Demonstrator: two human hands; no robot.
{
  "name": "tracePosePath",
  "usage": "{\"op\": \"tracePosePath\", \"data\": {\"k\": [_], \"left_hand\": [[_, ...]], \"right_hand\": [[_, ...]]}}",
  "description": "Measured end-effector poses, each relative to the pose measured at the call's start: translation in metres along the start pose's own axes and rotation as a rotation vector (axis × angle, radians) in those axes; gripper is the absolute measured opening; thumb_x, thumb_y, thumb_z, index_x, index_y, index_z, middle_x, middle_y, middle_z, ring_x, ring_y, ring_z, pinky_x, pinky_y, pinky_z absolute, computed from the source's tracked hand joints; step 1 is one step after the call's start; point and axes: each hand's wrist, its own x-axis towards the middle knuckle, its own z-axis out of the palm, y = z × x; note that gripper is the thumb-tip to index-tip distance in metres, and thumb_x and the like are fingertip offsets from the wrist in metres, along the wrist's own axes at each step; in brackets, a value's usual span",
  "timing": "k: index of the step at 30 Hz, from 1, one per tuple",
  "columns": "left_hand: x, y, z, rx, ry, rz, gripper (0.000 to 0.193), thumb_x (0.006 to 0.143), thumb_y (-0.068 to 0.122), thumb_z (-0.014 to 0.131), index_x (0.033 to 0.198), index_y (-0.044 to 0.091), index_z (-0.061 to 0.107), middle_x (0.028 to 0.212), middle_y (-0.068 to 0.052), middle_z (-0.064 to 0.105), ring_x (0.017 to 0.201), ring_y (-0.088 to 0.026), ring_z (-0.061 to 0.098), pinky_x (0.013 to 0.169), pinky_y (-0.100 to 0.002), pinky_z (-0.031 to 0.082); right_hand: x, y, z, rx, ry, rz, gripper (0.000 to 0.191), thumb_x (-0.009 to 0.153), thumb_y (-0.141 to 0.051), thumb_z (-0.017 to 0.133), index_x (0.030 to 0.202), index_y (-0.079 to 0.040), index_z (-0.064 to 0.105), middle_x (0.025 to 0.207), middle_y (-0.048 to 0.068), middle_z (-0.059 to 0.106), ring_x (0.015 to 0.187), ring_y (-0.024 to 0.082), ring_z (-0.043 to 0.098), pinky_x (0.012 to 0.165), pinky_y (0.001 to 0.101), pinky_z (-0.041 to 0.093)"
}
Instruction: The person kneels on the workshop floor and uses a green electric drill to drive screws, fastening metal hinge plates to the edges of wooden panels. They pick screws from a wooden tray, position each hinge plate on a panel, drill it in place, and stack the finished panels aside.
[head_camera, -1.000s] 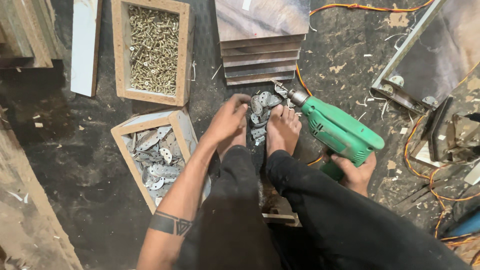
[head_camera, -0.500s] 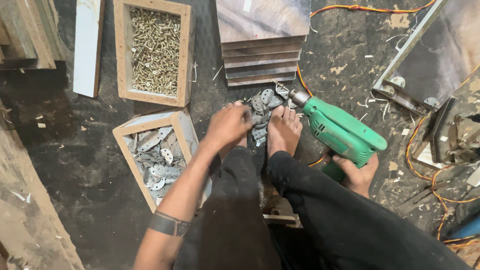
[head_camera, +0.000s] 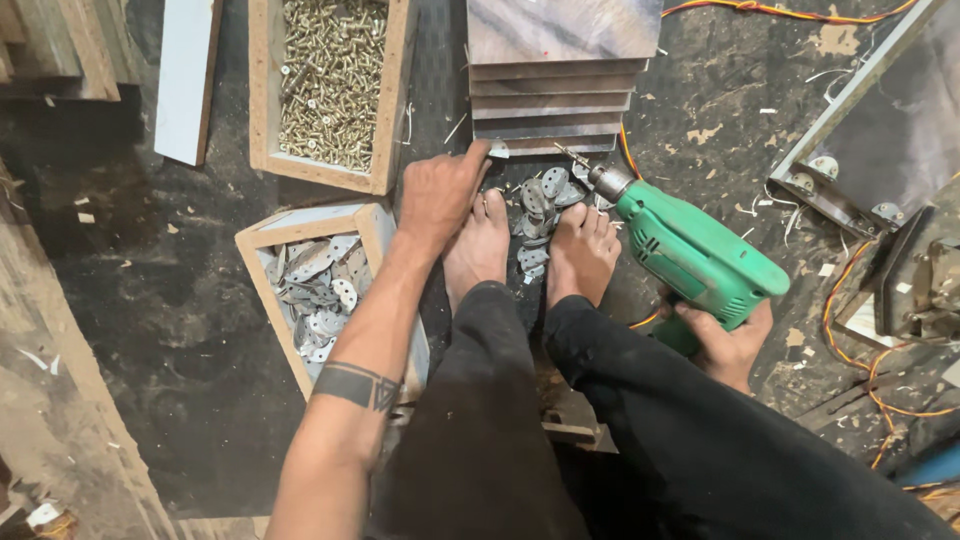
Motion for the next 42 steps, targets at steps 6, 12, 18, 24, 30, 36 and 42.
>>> {"op": "tracePosePath", "data": {"k": [6, 12, 18, 24, 30, 36, 42], "left_hand": [[-0.002, 0.005, 0.002, -0.074, 0.090, -0.022, 0.015, 0.097, 0.022, 0.069, 0.110, 0.015, 0.070, 0.066, -0.008, 0.067, 0.063, -0.028, 0.069, 0.054, -0.043, 0.052], [-0.002, 0.002, 0.004, -0.118, 0.093, -0.012, 0.016, 0.095, 0.021, 0.070, 0.110, 0.014, 0.069, 0.066, -0.007, 0.068, 0.063, -0.028, 0.069, 0.054, -0.044, 0.052], [-0.003, -0.003, 0.014, -0.092, 0.083, -0.016, 0.018, 0.094, 0.023, 0.070, 0.108, 0.013, 0.065, 0.066, -0.007, 0.069, 0.065, -0.028, 0.071, 0.053, -0.045, 0.052], [-0.003, -0.002, 0.022, -0.059, 0.084, -0.020, 0.018, 0.094, 0.022, 0.071, 0.108, 0.012, 0.065, 0.064, -0.008, 0.068, 0.063, -0.028, 0.071, 0.053, -0.044, 0.053], [-0.004, -0.002, 0.021, -0.059, 0.109, -0.014, 0.020, 0.094, 0.021, 0.070, 0.111, 0.012, 0.066, 0.064, -0.007, 0.068, 0.062, -0.027, 0.071, 0.053, -0.043, 0.053], [-0.005, -0.002, 0.024, -0.060, 0.120, -0.021, 0.017, 0.095, 0.019, 0.068, 0.110, 0.013, 0.066, 0.064, -0.006, 0.068, 0.063, -0.026, 0.071, 0.053, -0.043, 0.053], [-0.004, -0.003, 0.028, -0.044, 0.136, -0.022, 0.017, 0.093, 0.016, 0.067, 0.110, 0.013, 0.066, 0.066, -0.005, 0.069, 0.065, -0.025, 0.072, 0.054, -0.042, 0.054]], "right_hand": [[0.006, 0.000, 0.005, -0.095, -0.028, 0.012, 0.054, 0.082, 0.006, 0.068, 0.133, 0.007, 0.051, 0.108, 0.020, 0.069, 0.089, 0.027, 0.071, 0.077, 0.0380, 0.059], [0.018, -0.009, 0.019, -0.222, -0.057, 0.008, 0.065, 0.081, 0.002, 0.070, 0.143, 0.004, 0.048, 0.116, 0.017, 0.069, 0.096, 0.025, 0.072, 0.083, 0.0360, 0.061], [0.037, -0.022, 0.038, -0.375, -0.169, -0.010, 0.069, 0.082, -0.003, 0.070, 0.148, 0.002, 0.052, 0.125, 0.008, 0.066, 0.100, 0.017, 0.067, 0.086, 0.0315, 0.057], [0.050, -0.037, 0.053, -0.641, -0.282, -0.096, 0.069, 0.083, -0.004, 0.071, 0.150, -0.001, 0.053, 0.130, 0.005, 0.066, 0.115, 0.012, 0.063, 0.103, 0.0270, 0.053], [0.056, -0.036, 0.058, -0.578, -0.336, -0.071, 0.067, 0.084, -0.003, 0.071, 0.149, -0.002, 0.054, 0.133, 0.004, 0.065, 0.118, 0.012, 0.063, 0.104, 0.0281, 0.053], [0.056, -0.051, 0.071, -0.858, -0.397, -0.288, 0.064, 0.086, -0.007, 0.073, 0.147, -0.003, 0.054, 0.130, 0.015, 0.070, 0.121, 0.020, 0.067, 0.111, 0.0328, 0.052], [0.074, -0.106, 0.113, -1.178, -0.639, -0.394, 0.076, 0.079, -0.015, 0.075, 0.150, -0.008, 0.050, 0.121, 0.024, 0.072, 0.106, 0.037, 0.074, 0.097, 0.0416, 0.059]]}}
